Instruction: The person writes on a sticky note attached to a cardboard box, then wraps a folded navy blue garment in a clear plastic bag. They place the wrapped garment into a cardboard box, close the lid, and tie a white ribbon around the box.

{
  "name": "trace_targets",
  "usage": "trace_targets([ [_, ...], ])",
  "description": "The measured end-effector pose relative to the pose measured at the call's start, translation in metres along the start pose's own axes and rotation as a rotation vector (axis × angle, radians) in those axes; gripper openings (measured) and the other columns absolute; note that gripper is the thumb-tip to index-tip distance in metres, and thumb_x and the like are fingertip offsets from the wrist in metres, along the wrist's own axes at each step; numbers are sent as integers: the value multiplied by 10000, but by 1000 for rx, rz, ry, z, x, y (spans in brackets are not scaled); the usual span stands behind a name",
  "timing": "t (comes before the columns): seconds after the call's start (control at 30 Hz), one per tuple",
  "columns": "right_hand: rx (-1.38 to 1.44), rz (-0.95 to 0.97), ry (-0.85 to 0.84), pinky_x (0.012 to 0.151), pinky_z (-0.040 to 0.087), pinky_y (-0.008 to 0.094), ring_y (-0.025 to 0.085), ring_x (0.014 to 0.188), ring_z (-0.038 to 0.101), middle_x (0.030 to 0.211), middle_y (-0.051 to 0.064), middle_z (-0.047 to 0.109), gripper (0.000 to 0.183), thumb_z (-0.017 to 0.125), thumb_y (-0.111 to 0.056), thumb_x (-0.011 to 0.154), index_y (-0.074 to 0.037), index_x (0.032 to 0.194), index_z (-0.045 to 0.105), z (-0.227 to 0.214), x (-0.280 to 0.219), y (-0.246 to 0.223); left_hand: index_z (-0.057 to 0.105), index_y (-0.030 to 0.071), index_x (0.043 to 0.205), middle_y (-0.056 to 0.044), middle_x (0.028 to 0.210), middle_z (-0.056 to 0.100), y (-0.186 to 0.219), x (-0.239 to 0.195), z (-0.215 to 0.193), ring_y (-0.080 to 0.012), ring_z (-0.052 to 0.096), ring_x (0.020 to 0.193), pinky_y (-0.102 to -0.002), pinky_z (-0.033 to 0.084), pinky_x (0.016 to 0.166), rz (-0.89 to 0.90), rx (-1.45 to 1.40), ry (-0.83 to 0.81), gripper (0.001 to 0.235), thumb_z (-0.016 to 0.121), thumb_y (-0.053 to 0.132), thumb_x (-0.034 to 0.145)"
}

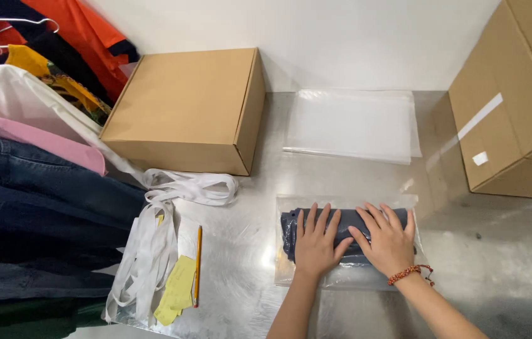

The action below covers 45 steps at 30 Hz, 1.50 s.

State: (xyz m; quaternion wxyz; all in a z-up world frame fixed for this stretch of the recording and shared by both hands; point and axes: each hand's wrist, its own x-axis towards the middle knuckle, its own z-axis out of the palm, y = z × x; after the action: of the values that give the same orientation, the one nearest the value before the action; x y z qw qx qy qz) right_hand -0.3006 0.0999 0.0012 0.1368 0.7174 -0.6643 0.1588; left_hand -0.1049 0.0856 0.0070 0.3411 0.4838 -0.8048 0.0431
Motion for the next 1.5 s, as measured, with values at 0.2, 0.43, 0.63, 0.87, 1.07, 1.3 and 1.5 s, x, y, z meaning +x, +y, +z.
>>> trace_targets([
  [0.2, 3, 40, -48, 1289, 263, 716, 247, 1461, 537, 1456, -109, 663, 623, 560, -702, 893, -330, 1371, 705, -18, 12, -11, 668, 199, 1452, -202, 1570, 508, -4, 5, -6, -474, 334, 1514, -692, 180, 1214, -77, -111, -93, 693, 631, 667, 943],
  [0.43, -21, 82, -208, 1301, 187, 742, 233, 1502, 489, 1456, -138, 663, 640, 494, -751, 893, -365, 1368, 680, -3, 10, -3, 677, 151, 1414, -68, 1440, 651, -16, 16, -24, -346, 481, 1417, -562, 243, 1216, -159, -77, -238, 450, 541, 378, 1050],
  [0.63, -42, -15, 10, 1254, 242, 694, 259, 1458, 550, 1362, -78, 702, 518, 508, -709, 1007, -362, 1345, 692, -11, 6, -6, 687, 268, 1373, -88, 1323, 702, -38, 4, -9, -364, 601, 1344, -570, 400, 1163, -141, 7, -202, 492, 533, 572, 1018],
  [0.87, 61, -24, 20, 1245, 193, 710, 280, 1442, 554, 1376, -38, 703, 551, 494, -707, 1051, -303, 1362, 701, -8, 14, -4, 628, 190, 1453, -123, 1437, 642, -53, -11, -4, -357, 532, 1436, -545, 337, 1224, -262, 99, -137, 543, 475, 559, 1085],
  [1.07, 67, -106, 86, 1253, 97, 746, 318, 1502, 483, 1504, 37, 634, 663, 454, -745, 1048, -238, 1411, 679, -21, 12, -6, 469, 181, 1612, -135, 1695, 417, -15, -37, -27, -356, 312, 1605, -595, 149, 1294, -36, 56, -127, 804, 474, 715, 1010],
  [1.3, 121, -328, 94, 1184, 96, 842, 404, 1606, 245, 1767, 100, 307, 957, 611, -770, 785, -375, 1631, 401, -32, -27, 12, 280, 306, 1697, -22, 1786, 245, -27, -67, -26, -295, 147, 1663, -634, 78, 1312, 31, 62, -290, 948, 474, 811, 919],
  [1.5, 161, -20, -40, 1205, 98, 800, 481, 1597, 170, 1784, 210, 131, 1106, 552, -816, 800, -307, 1710, 182, -36, -82, 53, 265, 213, 1706, -181, 1798, 105, -40, -84, -44, -421, 109, 1641, -616, 119, 1312, -190, 15, -325, 1085, 585, 814, 862],
])
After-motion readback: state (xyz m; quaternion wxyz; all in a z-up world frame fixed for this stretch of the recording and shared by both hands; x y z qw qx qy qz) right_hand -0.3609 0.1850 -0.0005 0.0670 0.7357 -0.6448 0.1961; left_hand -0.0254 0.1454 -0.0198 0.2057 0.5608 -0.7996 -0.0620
